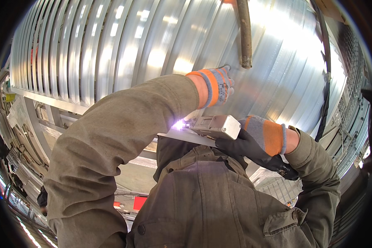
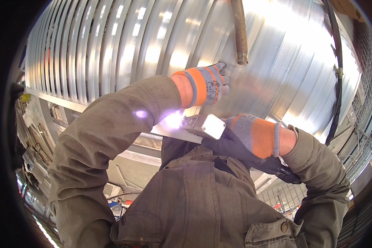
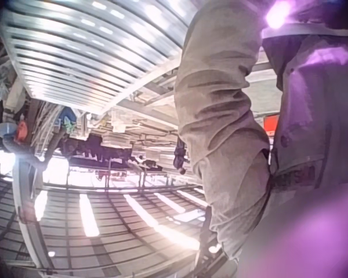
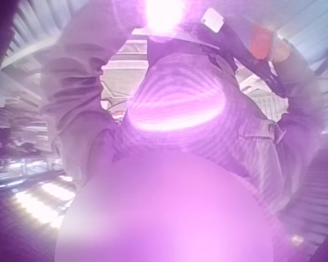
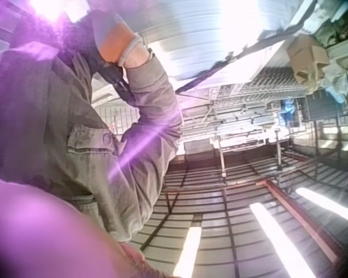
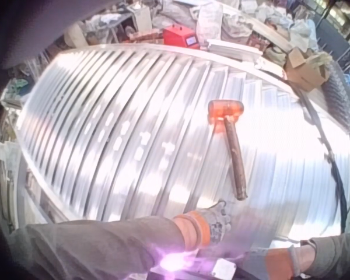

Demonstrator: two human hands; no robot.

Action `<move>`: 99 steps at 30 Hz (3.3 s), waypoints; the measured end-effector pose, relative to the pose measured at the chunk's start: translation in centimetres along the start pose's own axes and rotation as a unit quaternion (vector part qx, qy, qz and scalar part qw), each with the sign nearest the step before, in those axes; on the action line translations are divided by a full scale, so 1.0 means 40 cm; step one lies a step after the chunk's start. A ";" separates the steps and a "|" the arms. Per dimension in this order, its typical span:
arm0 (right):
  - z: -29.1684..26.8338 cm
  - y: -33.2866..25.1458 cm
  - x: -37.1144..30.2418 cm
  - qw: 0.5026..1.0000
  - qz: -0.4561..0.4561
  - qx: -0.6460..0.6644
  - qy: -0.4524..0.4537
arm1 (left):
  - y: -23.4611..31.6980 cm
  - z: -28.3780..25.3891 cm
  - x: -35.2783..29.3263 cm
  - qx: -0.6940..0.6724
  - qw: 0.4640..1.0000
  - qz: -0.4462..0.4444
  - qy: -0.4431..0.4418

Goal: The person welds a metal strip along the edge of a large curved metal panel using a handheld welding torch. They repeatedly tap the weld seam with a rubber mallet to flatten or adjust the joint. The person wears gloves and a jacket while working in a workshop.

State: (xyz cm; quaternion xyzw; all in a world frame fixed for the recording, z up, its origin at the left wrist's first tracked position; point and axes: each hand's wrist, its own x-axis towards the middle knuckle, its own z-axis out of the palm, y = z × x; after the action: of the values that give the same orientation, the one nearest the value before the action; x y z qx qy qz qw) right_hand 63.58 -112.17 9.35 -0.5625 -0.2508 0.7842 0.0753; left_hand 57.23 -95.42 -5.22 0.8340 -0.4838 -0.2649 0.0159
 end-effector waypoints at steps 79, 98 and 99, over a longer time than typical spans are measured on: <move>0.070 0.320 -0.210 0.976 -0.126 0.069 0.161 | 0.044 -0.068 0.114 0.030 0.999 0.035 0.010; 0.236 0.455 -0.357 0.851 -0.119 -0.090 0.503 | 0.039 0.008 0.095 -0.014 0.986 0.005 0.169; 0.236 0.463 -0.333 0.829 -0.078 -0.084 0.547 | 0.038 0.007 0.092 -0.013 0.986 0.005 0.165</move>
State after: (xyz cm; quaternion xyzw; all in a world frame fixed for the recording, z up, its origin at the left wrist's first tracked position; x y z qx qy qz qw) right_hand 62.66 -136.40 14.03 -0.8821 -0.2764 0.3158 0.2139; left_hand 57.31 -99.17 -6.58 0.8638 -0.4749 -0.1294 0.1078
